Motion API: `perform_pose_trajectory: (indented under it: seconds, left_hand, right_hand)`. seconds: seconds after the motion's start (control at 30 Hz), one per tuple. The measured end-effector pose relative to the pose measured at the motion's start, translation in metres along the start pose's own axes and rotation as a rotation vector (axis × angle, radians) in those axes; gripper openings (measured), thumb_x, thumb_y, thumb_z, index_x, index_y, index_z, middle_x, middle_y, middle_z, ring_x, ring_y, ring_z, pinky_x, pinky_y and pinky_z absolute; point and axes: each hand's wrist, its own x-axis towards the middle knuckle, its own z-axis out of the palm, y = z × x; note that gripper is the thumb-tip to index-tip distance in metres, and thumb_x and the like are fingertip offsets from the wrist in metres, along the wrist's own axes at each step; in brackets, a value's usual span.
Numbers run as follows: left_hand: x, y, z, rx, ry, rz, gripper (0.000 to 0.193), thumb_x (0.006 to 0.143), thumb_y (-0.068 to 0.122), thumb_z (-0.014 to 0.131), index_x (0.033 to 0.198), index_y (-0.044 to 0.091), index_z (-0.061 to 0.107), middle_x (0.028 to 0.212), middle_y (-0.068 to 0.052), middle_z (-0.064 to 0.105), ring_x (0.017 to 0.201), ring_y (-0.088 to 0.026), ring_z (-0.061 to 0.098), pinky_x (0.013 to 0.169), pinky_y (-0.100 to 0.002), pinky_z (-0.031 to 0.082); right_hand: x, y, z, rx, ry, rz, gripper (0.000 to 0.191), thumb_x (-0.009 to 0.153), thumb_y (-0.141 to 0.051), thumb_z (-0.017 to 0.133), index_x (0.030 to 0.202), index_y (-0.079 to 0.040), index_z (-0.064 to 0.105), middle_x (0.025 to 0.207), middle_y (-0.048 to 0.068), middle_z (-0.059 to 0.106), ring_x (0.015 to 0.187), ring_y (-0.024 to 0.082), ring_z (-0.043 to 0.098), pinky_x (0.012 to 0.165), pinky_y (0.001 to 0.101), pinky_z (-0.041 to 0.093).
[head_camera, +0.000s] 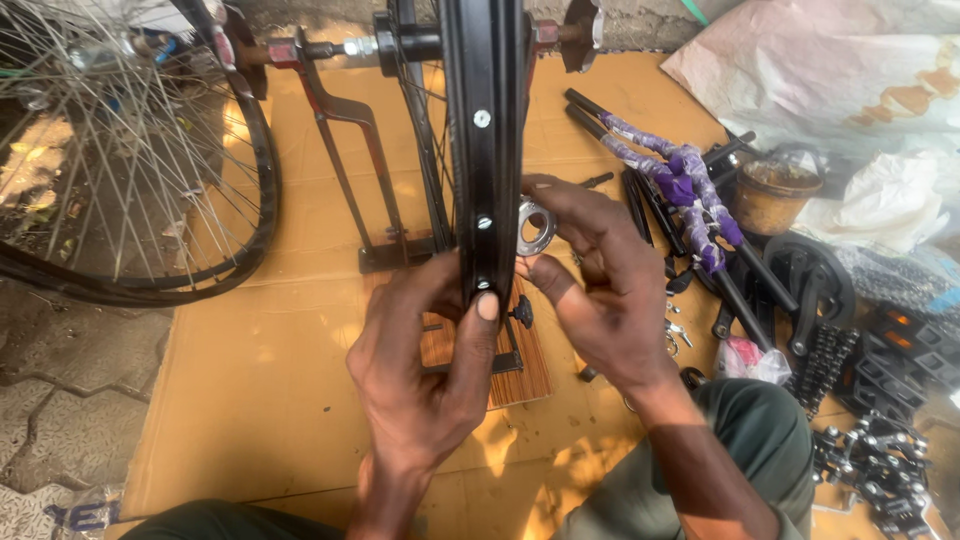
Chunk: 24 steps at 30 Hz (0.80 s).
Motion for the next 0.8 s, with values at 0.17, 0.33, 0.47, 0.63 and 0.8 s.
perform_pose_trajectory:
  seconds: [0.17, 0.33, 0.47, 0.63, 0.8]
  left_hand:
    - [0.030, -0.001, 0.000, 0.067, 0.050, 0.133, 0.036, 0.097, 0.009, 0.071, 0.131, -0.001, 0.065, 0.095, -0.010, 0.063, 0.079, -0.015, 0.062, 0.060, -0.026, 0.049]
    - [0.066, -0.004, 0.005, 0.102, 0.134, 0.258, 0.043, 0.104, 0.017, 0.067, 0.144, 0.005, 0.057, 0.122, -0.012, 0.047, 0.112, -0.019, 0.050, 0.089, -0.032, 0.047]
    - [0.090, -0.001, 0.006, 0.081, 0.209, 0.304, 0.037, 0.105, 0.016, 0.066, 0.138, 0.005, 0.053, 0.131, -0.011, 0.045, 0.117, -0.019, 0.048, 0.101, -0.031, 0.044]
    - [0.111, -0.003, 0.017, -0.226, 0.240, 0.187, 0.017, 0.107, 0.013, 0.072, 0.111, 0.002, 0.060, 0.103, -0.007, 0.060, 0.088, -0.015, 0.059, 0.080, -0.028, 0.048]
    - [0.118, -0.018, 0.023, -0.658, 0.127, 0.108, 0.017, 0.111, 0.021, 0.061, 0.111, 0.003, 0.061, 0.100, -0.001, 0.066, 0.091, -0.012, 0.065, 0.086, -0.028, 0.053]
  right_hand:
    - [0.026, 0.020, 0.006, 0.302, -0.165, -0.042, 0.042, 0.105, 0.006, 0.066, 0.144, -0.002, 0.050, 0.147, 0.010, 0.061, 0.141, 0.022, 0.059, 0.122, 0.0335, 0.050]
    - [0.078, 0.059, 0.008, 0.216, -0.130, 0.023, 0.025, 0.110, -0.007, 0.064, 0.134, -0.001, 0.061, 0.117, 0.004, 0.063, 0.104, 0.011, 0.058, 0.092, 0.0248, 0.050]
    - [0.112, 0.074, 0.015, 0.135, 0.164, 0.058, 0.019, 0.111, -0.016, 0.061, 0.126, -0.005, 0.065, 0.098, -0.001, 0.060, 0.086, 0.008, 0.057, 0.076, 0.0237, 0.050]
    - [0.123, 0.063, 0.033, 0.079, 0.207, -0.132, 0.015, 0.113, -0.015, 0.063, 0.124, -0.006, 0.066, 0.100, 0.001, 0.064, 0.087, 0.010, 0.063, 0.077, 0.0249, 0.054]
    - [0.127, 0.038, 0.036, 0.057, 0.097, -0.453, 0.010, 0.115, -0.015, 0.065, 0.122, -0.008, 0.066, 0.101, 0.004, 0.069, 0.089, 0.012, 0.069, 0.079, 0.0262, 0.059]
